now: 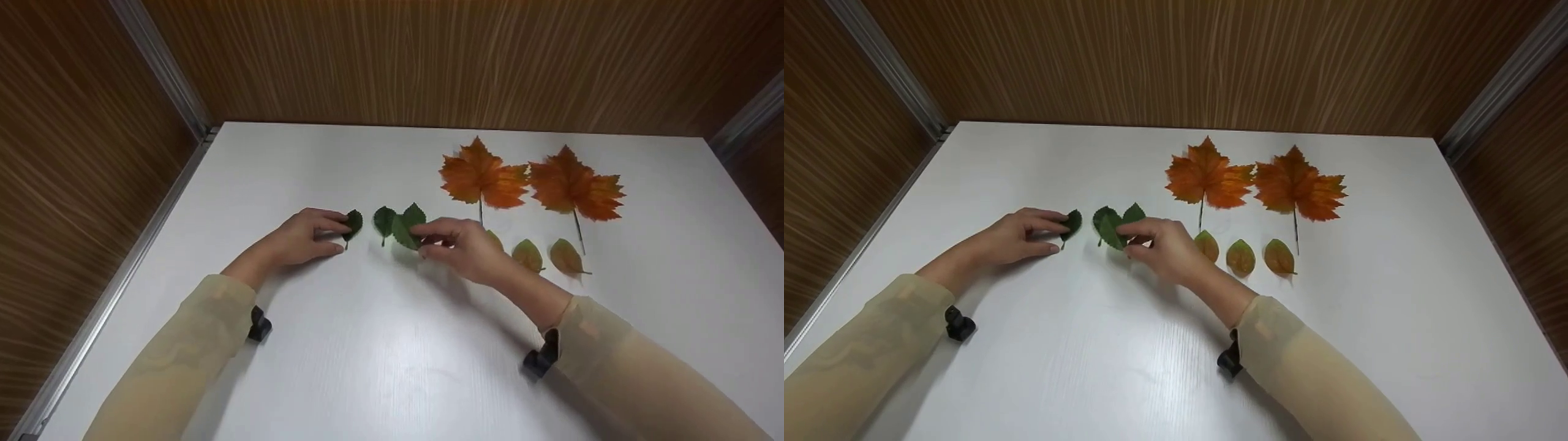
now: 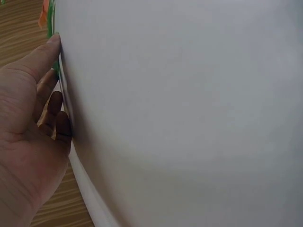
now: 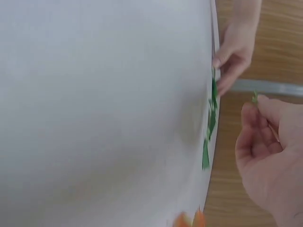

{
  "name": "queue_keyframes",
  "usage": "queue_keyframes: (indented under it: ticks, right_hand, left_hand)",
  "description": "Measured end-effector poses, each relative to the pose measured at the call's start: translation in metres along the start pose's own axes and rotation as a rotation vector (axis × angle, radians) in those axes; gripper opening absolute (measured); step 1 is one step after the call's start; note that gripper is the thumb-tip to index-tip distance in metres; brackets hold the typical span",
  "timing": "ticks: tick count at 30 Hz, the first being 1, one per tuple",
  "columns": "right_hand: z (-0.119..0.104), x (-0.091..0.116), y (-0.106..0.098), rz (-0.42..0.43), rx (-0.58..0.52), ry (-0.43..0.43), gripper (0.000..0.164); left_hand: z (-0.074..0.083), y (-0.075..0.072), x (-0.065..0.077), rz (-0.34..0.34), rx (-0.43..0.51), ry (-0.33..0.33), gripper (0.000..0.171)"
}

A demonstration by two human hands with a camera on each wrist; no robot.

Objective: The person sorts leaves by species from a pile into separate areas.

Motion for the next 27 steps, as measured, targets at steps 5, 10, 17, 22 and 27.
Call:
queue_keyframes:
  ticks: [5, 10, 17, 22, 27]
  right_hand:
    - [0.016, 0.002, -0.021, 0.073, 0.073, 0.057, 0.034]
    - [0.030, 0.002, -0.037, 0.097, 0.152, 0.126, 0.036]
    - [0.041, 0.001, -0.041, 0.084, 0.207, 0.117, 0.039]
    - [0.045, -0.001, -0.039, 0.079, 0.219, 0.075, 0.040]
    - [0.048, -0.001, -0.037, 0.064, 0.238, 0.073, 0.041]
  left_hand:
    - [-0.002, 0.000, 0.001, 0.012, -0.015, -0.005, 0.040]
    - [-0.002, 0.001, 0.000, 0.008, -0.022, -0.007, 0.039]
    - [-0.002, 0.000, -0.001, 0.000, -0.042, 0.024, 0.039]
    - [-0.001, 0.000, 0.000, 0.004, -0.025, 0.011, 0.039]
    - [0.000, 0.000, 0.000, 0.012, -0.026, 0.013, 0.038]
Point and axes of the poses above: each hand's wrist, its own x-axis away from the middle knuckle, its own y-axis out of the palm, z = x × y, the point moved 6 cm from there along -x, towards the middle knuckle, and after that the axes turned 13 degrees about x, right-handed, at the moved point
